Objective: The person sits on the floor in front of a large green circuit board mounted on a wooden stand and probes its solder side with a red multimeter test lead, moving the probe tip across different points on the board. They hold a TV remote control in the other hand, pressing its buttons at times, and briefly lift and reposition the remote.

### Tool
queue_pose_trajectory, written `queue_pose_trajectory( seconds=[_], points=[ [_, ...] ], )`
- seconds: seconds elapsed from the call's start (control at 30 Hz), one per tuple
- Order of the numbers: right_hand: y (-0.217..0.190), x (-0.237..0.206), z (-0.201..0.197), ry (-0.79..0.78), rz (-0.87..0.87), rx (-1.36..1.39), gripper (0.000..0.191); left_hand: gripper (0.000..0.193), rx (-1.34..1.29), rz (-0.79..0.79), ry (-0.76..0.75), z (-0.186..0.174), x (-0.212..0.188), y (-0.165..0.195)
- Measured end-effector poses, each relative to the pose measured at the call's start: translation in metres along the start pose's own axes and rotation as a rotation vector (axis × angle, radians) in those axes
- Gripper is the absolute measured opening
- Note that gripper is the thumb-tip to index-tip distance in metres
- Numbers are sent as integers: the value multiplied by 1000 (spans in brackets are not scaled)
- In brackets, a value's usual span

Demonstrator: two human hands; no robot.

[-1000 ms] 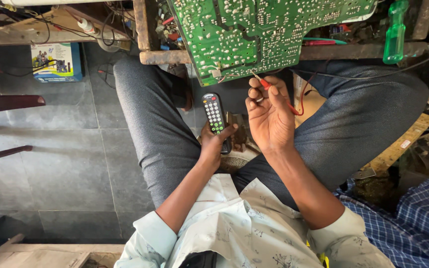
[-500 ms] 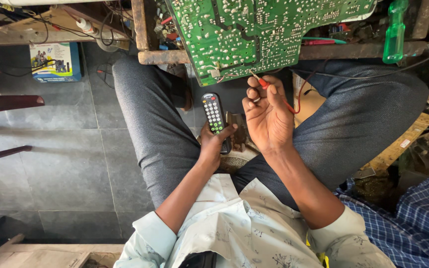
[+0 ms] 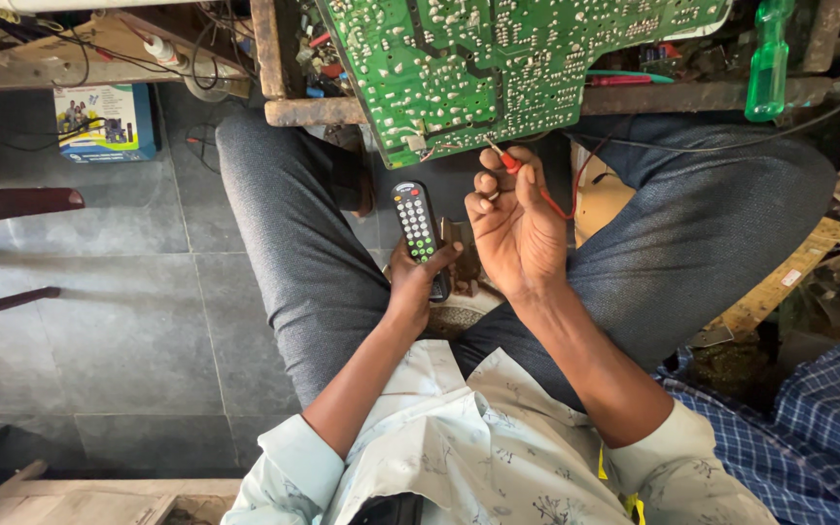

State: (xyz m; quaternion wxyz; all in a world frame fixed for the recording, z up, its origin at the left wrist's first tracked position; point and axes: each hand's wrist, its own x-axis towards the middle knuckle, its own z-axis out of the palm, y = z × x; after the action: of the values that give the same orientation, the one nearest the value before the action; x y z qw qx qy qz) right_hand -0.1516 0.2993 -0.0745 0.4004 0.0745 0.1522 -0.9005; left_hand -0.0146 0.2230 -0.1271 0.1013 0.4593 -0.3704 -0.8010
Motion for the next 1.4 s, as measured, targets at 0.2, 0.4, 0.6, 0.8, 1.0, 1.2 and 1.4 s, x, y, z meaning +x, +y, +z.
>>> queue_pose_trajectory(
  seconds=[0.2,0.4,0.6,0.8,1.0,1.2,1.4],
  points=[
    [-1,-1,0,-4,7,-8,23,37,0,-19,2,1,-2,2],
    [-1,0,2,-15,8,-15,23,37,3,-13,1,2,-2,4],
    [-1,-1,3,5,3,-30,23,36,16,-16,7,-1,0,0],
    [-1,-1,3,3,1,-38,24,34,28,-1,4,-3,2,-4],
    [-1,-2,4,4,4,-37,24,36,23,5,3,-4,3,-5],
    [-1,-2,5,-8,7,-45,23,38,32,-12,20,-3,2,-4],
    [-1,-1,4,3,3,-47,24,39,26,4,2,-2,2,-3]
  ],
)
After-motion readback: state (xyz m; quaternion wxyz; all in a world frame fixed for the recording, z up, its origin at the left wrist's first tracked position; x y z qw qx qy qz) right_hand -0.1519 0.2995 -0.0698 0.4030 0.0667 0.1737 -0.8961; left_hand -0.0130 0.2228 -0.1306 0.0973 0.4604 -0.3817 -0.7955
